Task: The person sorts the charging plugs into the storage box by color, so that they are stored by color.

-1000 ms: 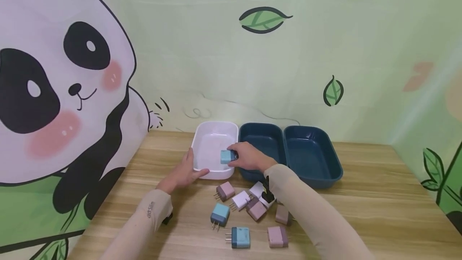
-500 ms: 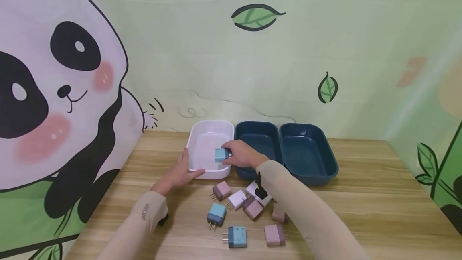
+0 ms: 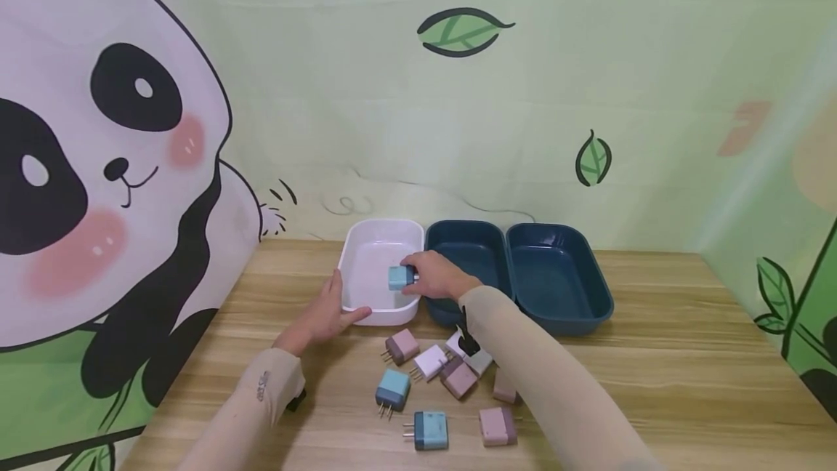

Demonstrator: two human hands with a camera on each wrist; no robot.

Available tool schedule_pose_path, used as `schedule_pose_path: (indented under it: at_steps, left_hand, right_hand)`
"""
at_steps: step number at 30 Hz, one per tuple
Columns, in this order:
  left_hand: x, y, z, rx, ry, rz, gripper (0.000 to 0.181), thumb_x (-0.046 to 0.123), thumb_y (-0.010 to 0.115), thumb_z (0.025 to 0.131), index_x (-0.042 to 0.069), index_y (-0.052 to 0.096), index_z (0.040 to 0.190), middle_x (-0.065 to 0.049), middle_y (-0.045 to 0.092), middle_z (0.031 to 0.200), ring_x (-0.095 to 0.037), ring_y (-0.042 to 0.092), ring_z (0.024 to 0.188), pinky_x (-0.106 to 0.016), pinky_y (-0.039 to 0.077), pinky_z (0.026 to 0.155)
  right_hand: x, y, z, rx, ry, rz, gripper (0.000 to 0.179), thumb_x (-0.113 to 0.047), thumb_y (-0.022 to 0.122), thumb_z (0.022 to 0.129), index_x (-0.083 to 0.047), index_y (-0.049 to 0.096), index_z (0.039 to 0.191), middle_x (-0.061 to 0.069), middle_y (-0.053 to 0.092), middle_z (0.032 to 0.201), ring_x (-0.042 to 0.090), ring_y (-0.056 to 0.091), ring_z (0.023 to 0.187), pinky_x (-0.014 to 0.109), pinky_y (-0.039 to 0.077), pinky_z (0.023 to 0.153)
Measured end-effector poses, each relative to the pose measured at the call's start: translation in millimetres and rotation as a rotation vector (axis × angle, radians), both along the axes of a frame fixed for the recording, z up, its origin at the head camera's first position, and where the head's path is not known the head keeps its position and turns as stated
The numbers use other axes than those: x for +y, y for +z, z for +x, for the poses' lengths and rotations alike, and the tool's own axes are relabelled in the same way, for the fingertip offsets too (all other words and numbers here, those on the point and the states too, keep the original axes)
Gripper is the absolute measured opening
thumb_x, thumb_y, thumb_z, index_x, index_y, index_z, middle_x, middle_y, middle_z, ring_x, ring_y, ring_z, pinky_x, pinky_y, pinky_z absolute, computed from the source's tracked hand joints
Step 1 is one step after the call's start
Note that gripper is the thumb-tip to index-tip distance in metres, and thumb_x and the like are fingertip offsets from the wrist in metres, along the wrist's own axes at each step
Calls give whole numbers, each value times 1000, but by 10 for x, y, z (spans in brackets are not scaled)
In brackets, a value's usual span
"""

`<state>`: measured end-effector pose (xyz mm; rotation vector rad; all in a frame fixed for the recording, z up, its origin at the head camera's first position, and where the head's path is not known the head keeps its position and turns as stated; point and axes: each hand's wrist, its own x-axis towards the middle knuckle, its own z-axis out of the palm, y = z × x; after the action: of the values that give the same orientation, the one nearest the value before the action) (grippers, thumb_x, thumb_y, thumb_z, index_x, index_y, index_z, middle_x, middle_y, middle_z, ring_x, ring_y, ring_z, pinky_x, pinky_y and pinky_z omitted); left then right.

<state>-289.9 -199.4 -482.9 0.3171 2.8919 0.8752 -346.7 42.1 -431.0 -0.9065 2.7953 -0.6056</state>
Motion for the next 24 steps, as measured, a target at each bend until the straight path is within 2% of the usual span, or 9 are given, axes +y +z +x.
schedule_pose_path:
  at_steps: [6, 14, 24]
  left_hand:
    - [-8, 16, -1, 14, -7, -1, 110, 53, 60, 86, -10, -7, 145, -35, 3, 149, -48, 20, 134, -54, 23, 106]
    - [24, 28, 12, -11, 9, 26, 111, 55, 62, 85, -5, -8, 147, -31, 4, 151, -45, 22, 135, -53, 24, 106]
    - [25, 31, 36, -14, 23, 41, 109, 50, 64, 86, -5, -8, 147, -32, 7, 149, -45, 23, 134, -54, 23, 106]
  right_hand:
    - [-19, 5, -11, -8, -13, 9, 50, -29, 75, 82, -7, 60, 124, 4, 63, 114, 14, 57, 95, 29, 46, 91]
    - [5, -20, -32, -4, -18, 16, 44, -30, 72, 84, -7, 62, 120, 5, 64, 113, 17, 57, 101, 32, 45, 93]
    - [24, 14, 35, -29, 0, 3, 42, -26, 69, 87, -7, 60, 123, 9, 62, 118, 22, 57, 107, 36, 45, 94]
